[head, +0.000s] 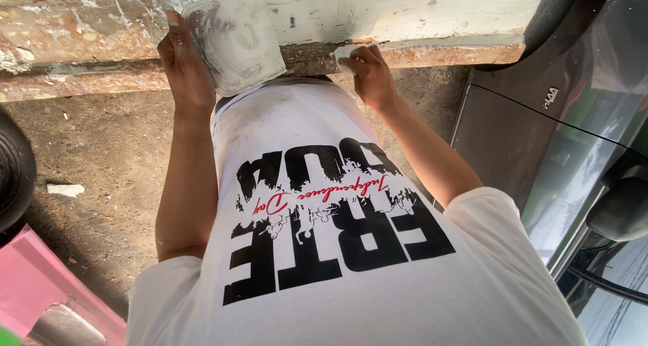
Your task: The person applies white plaster to a concrete ledge using a putty knife and a plastic container. They repeatedly scoop plaster from a can, transfer it to the container, and spread it along the ledge surface.
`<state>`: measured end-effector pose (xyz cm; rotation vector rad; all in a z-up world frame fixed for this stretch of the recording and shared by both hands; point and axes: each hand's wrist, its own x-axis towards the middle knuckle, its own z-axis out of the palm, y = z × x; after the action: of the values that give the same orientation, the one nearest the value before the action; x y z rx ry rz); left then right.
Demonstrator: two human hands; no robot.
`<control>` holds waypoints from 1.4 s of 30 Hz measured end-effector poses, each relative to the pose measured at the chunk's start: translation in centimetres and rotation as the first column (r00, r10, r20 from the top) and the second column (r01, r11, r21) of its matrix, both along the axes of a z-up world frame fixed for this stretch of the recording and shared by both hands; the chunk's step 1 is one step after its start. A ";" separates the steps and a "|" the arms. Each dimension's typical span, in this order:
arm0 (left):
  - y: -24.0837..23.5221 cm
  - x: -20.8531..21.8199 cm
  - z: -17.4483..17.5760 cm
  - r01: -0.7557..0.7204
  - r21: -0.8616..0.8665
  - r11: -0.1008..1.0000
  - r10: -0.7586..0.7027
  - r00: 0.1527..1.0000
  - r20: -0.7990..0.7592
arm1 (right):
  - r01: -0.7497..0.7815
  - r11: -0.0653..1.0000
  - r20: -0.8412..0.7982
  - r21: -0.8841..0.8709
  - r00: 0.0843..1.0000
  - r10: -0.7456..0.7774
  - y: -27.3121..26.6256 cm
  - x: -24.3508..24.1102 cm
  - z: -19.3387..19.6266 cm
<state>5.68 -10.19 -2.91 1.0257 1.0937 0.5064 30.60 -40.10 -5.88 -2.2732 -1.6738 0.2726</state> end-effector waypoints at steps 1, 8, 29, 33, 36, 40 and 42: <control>0.1 -0.1 0.0 -0.007 -0.010 1.000 0.006 1.000 -0.020 | -0.014 1.000 -0.008 -0.023 1.000 0.014 0.0 -0.1 0.1; 0.2 -0.2 0.5 0.051 -0.018 0.999 -0.052 0.992 -0.111 | 0.083 0.990 0.010 0.117 0.996 -0.085 1.6 -0.9 -0.4; 0.0 3.8 0.5 0.037 -0.108 0.993 -0.037 0.999 -0.002 | 0.241 0.965 -0.005 0.102 0.970 -0.242 -0.9 -2.1 2.8; -1.1 5.1 0.5 0.113 -0.068 0.991 -0.122 0.983 -0.138 | 0.271 0.959 0.125 0.088 0.952 -0.281 -0.8 -1.1 1.7; -1.5 6.3 0.8 0.160 -0.038 0.986 -0.164 0.972 -0.169 | 0.203 0.976 0.120 0.073 0.970 -0.211 -1.0 -1.7 1.8; -2.2 7.7 1.4 0.190 -0.038 0.981 -0.191 0.981 -0.017 | 0.303 0.918 -0.005 0.257 0.950 -0.312 -2.6 -1.6 3.8; -2.9 8.1 1.7 0.296 0.126 0.947 -0.316 0.929 0.193 | 0.519 0.811 -0.199 0.270 0.854 -0.480 -2.9 -0.8 5.0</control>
<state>13.76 -13.05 -1.24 1.1735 0.7092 0.4051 29.82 -43.02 -0.86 -2.2895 -0.9193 0.0150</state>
